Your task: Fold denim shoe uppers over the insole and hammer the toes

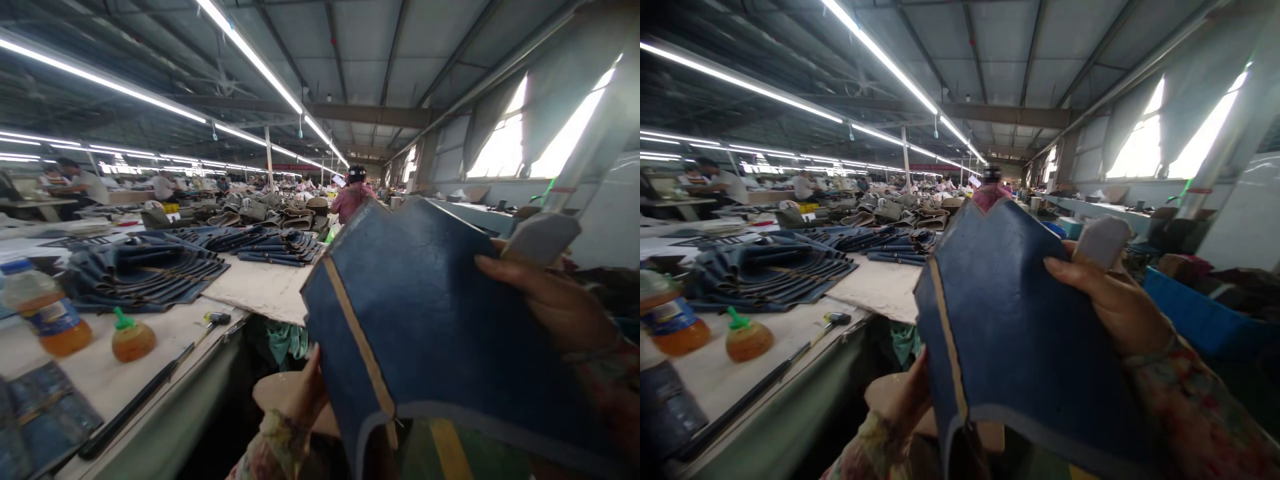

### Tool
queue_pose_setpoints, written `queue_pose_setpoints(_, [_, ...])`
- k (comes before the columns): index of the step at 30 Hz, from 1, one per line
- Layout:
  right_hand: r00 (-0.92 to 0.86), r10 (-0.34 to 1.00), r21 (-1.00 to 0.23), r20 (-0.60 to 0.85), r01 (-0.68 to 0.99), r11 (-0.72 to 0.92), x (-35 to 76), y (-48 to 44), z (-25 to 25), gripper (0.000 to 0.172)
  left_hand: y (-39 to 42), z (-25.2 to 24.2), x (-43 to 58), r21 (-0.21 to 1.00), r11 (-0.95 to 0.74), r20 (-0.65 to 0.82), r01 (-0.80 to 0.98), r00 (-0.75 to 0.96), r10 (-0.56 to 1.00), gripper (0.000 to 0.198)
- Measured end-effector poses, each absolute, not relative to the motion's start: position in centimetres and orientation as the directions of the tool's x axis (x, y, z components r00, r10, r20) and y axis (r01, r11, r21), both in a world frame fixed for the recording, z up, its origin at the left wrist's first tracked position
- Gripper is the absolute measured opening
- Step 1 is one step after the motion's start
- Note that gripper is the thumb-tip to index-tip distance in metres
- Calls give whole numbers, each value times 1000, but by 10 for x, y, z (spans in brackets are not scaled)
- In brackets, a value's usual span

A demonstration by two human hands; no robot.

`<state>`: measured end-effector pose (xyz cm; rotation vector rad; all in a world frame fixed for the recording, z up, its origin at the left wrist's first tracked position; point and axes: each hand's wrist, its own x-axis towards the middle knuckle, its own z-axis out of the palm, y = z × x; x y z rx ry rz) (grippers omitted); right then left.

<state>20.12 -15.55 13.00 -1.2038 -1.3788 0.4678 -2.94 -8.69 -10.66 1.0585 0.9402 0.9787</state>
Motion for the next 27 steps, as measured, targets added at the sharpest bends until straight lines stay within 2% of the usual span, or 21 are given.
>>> queue_pose_setpoints(3, [141, 938, -944, 315, 150, 294, 188, -148, 119, 35, -84, -70, -89, 965, 90, -67, -248, 99, 993, 53])
queue_pose_setpoints(4, [79, 959, -958, 271, 120, 261, 184, -143, 114, 33, -83, -59, -109, 948, 35, -50, -315, -39, 998, 49])
queue_pose_setpoints(6, [-57, 953, -929, 298, 213, 303, 176, -133, 101, 29, -84, -38, -147, 929, -101, -2, -357, -277, 961, 47])
queue_pose_setpoints(8, [-171, 894, -802, 415, 395, 448, 167, -122, 88, 28, -86, -21, -178, 910, -250, 98, -331, -413, 905, 43])
queue_pose_setpoints(11, [-261, 807, -615, 529, 538, 577, 153, -103, 67, 30, -85, -8, -210, 879, -401, 242, -256, -485, 840, 38])
queue_pose_setpoints(14, [-302, 792, -570, 531, 564, 597, 144, -87, 51, 31, -80, -19, -226, 869, -441, 288, -224, -497, 819, 41])
queue_pose_setpoints(17, [-357, 797, -528, 487, 606, 595, 142, -78, 35, 31, -75, -58, -229, 924, -322, 201, -208, -452, 869, 50])
queue_pose_setpoints(20, [-431, 818, -448, 382, 687, 572, 149, -76, 13, 36, -79, -114, -217, 985, -27, -42, -169, -388, 921, 57])
queue_pose_setpoints(23, [-425, 868, -403, 256, 769, 496, 168, -78, -19, 41, -92, -165, -192, 955, 190, -250, -228, -274, 929, 57])
queue_pose_setpoints(27, [-336, 938, -372, 81, 863, 342, 211, -82, -69, 28, -108, -201, -157, 915, 305, -344, -265, -115, 932, 69])
